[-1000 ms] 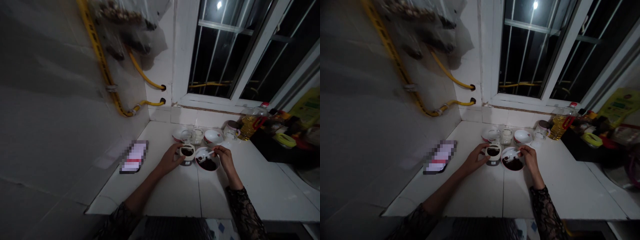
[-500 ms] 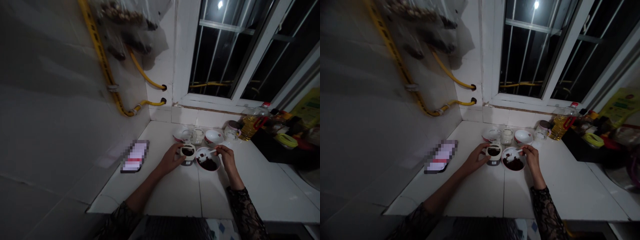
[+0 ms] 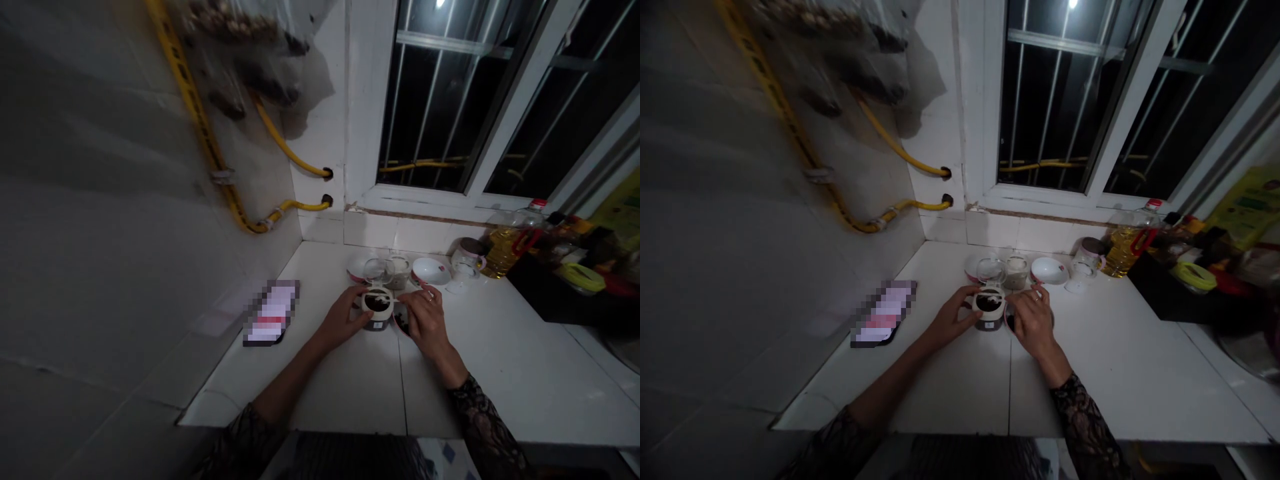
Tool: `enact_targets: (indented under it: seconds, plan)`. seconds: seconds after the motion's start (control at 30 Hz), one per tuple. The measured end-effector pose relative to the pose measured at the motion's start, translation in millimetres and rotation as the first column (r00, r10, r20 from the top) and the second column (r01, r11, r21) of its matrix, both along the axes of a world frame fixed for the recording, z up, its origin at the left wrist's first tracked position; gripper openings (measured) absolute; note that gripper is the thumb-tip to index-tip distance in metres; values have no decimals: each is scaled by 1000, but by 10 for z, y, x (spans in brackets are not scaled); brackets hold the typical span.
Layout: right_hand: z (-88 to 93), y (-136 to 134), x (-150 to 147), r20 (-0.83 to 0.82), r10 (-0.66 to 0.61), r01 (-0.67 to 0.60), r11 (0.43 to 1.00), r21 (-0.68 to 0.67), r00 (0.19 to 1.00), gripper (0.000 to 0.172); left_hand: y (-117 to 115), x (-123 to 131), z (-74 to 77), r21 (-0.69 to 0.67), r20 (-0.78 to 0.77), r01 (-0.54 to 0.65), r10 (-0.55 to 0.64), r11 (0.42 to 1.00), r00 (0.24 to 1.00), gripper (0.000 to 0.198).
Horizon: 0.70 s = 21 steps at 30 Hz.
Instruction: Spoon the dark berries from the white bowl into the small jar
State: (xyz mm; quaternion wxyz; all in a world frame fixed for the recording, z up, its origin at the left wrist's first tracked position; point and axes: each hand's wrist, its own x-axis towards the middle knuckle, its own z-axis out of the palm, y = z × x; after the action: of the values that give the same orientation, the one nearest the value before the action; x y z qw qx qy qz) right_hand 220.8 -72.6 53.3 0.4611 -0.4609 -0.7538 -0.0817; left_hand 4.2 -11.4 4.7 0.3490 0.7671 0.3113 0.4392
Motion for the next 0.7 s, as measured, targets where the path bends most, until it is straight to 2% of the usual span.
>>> enact_targets:
  seconds: [0.07, 0.13, 0.2, 0.3, 0.43, 0.5, 0.6, 0.7]
  plan:
    - [17, -14, 39, 55, -4, 1, 998, 61, 998, 26, -4, 2, 9, 2, 0, -2, 2, 1000, 1000, 43]
    - [32, -18, 142, -33, -106, 108, 989, 97, 994, 25, -5, 2, 16, 2, -5, -2, 2, 1000, 1000, 42]
    - [31, -8, 282, -127, -218, 227, 972, 63, 968, 23, -6, -1, 19, 3, -7, -4, 4, 1000, 1000, 42]
    - [-11, 37, 474, -91, -288, 281, 956, -83, 953, 21, -7, -7, 16, 2, -5, -12, 12, 1000, 1000, 42]
    - [-100, 110, 539, 43, -270, 273, 935, -226, 962, 21, -7, -7, 11, -7, -1, -1, 1, 1000, 1000, 43]
    - [-126, 129, 494, 56, -227, 234, 930, -284, 972, 22, -7, -3, 11, -10, 2, 2, -2, 1000, 1000, 42]
    - [-125, 129, 413, -40, -169, 141, 912, -385, 985, 24, -10, 2, 18, -11, 3, -8, 8, 1000, 1000, 42]
    - [-100, 118, 377, -192, -170, 59, 876, -478, 966, 23, -17, 1, 34, -8, -1, -10, 10, 1000, 1000, 41]
